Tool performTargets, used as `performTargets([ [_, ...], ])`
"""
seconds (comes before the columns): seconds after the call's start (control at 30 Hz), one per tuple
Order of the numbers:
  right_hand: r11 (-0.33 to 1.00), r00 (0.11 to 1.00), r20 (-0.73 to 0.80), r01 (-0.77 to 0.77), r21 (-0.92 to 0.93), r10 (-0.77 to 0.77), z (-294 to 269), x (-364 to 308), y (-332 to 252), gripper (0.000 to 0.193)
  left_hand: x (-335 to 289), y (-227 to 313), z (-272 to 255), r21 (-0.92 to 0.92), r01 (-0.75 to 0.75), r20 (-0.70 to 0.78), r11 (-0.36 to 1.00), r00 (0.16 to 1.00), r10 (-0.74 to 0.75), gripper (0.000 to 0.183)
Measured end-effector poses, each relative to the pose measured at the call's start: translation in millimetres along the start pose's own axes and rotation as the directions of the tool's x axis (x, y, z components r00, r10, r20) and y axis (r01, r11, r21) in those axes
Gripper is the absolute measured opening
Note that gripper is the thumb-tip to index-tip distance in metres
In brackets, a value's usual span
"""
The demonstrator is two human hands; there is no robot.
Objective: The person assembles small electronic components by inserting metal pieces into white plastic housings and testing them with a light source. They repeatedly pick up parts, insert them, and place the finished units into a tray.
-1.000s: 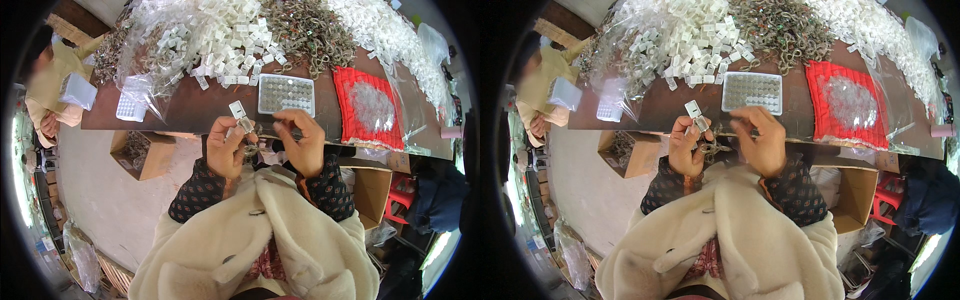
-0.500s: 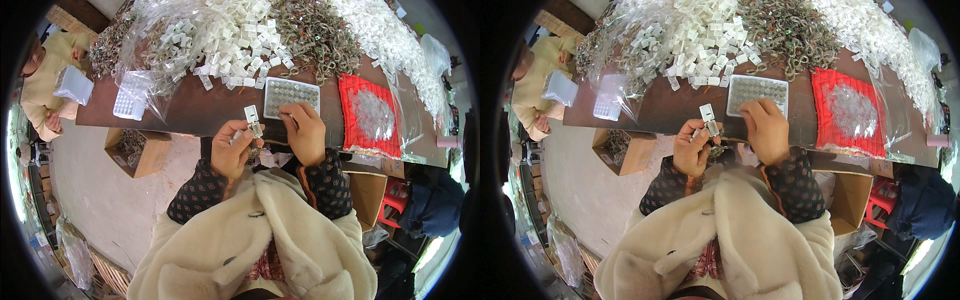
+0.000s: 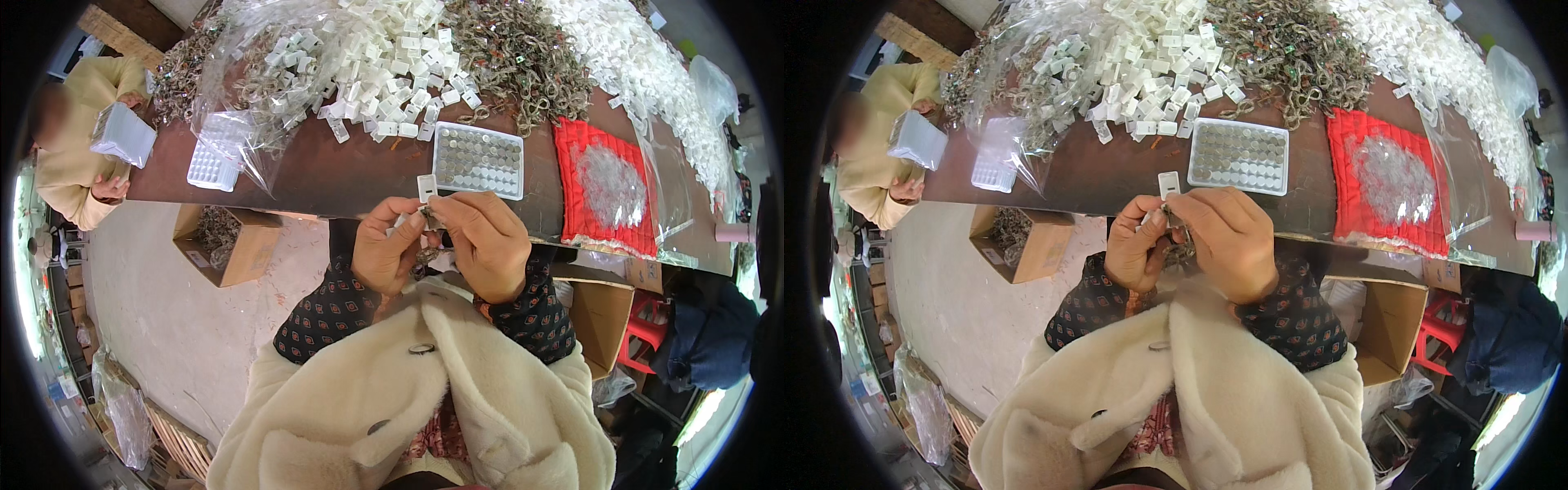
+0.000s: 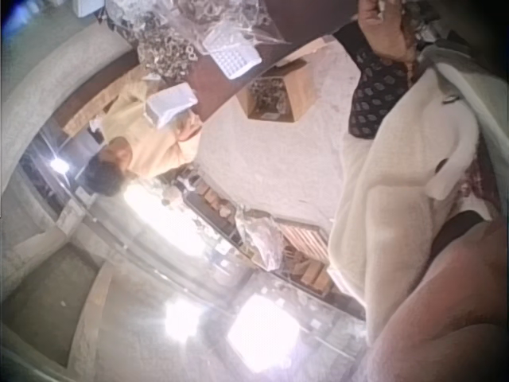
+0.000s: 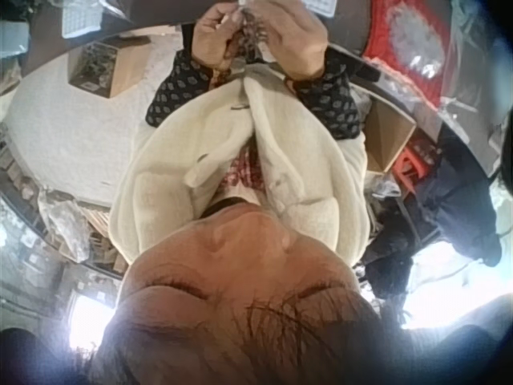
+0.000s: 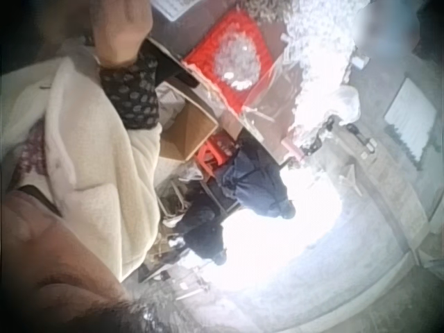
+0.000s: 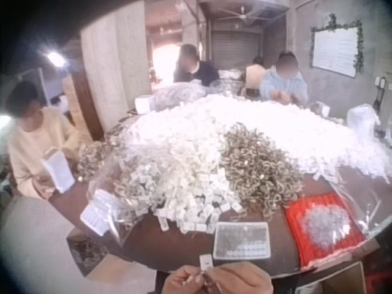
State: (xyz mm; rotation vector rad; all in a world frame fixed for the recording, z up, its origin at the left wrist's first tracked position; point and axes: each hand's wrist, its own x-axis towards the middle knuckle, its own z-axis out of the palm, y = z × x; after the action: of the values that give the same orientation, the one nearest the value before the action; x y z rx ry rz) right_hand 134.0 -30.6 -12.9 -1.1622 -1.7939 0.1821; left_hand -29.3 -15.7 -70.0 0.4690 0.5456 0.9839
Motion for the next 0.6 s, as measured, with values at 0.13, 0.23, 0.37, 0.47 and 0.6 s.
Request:
performTargets([
  [0.13,0.978,0.981,-0.001,0.194,-0.074,-0.194,5.8,0.3,5.5,0.039,1.0,-7.2,2.7,0.000,-0.082,-0.030,0.997,0.996,0.082,0.012],
  [0.23,0.989,0.989,0.047,0.143,-0.029,-0.142,9.5,-5.3,7.9,0.040,2.5,-2.5,-1.4,0.025,-0.026,-0.040,0.999,0.999,0.027,0.011],
  [0.37,0.972,0.989,-0.023,-0.145,-0.185,0.143,10.6,-7.7,30.7,0.035,4.4,1.5,-4.8,0.075,-0.005,-0.047,0.997,0.999,0.008,0.012],
  [0.47,0.961,0.995,-0.009,-0.094,-0.260,0.095,13.6,-9.3,47.6,0.035,5.4,2.4,-4.3,0.090,-0.009,-0.064,0.996,0.998,0.015,0.013],
  [0.6,0.962,0.992,0.085,-0.069,-0.264,0.095,17.5,-8.4,56.1,0.031,6.4,3.5,-2.8,0.097,0.014,-0.088,0.995,0.996,-0.006,0.013],
])
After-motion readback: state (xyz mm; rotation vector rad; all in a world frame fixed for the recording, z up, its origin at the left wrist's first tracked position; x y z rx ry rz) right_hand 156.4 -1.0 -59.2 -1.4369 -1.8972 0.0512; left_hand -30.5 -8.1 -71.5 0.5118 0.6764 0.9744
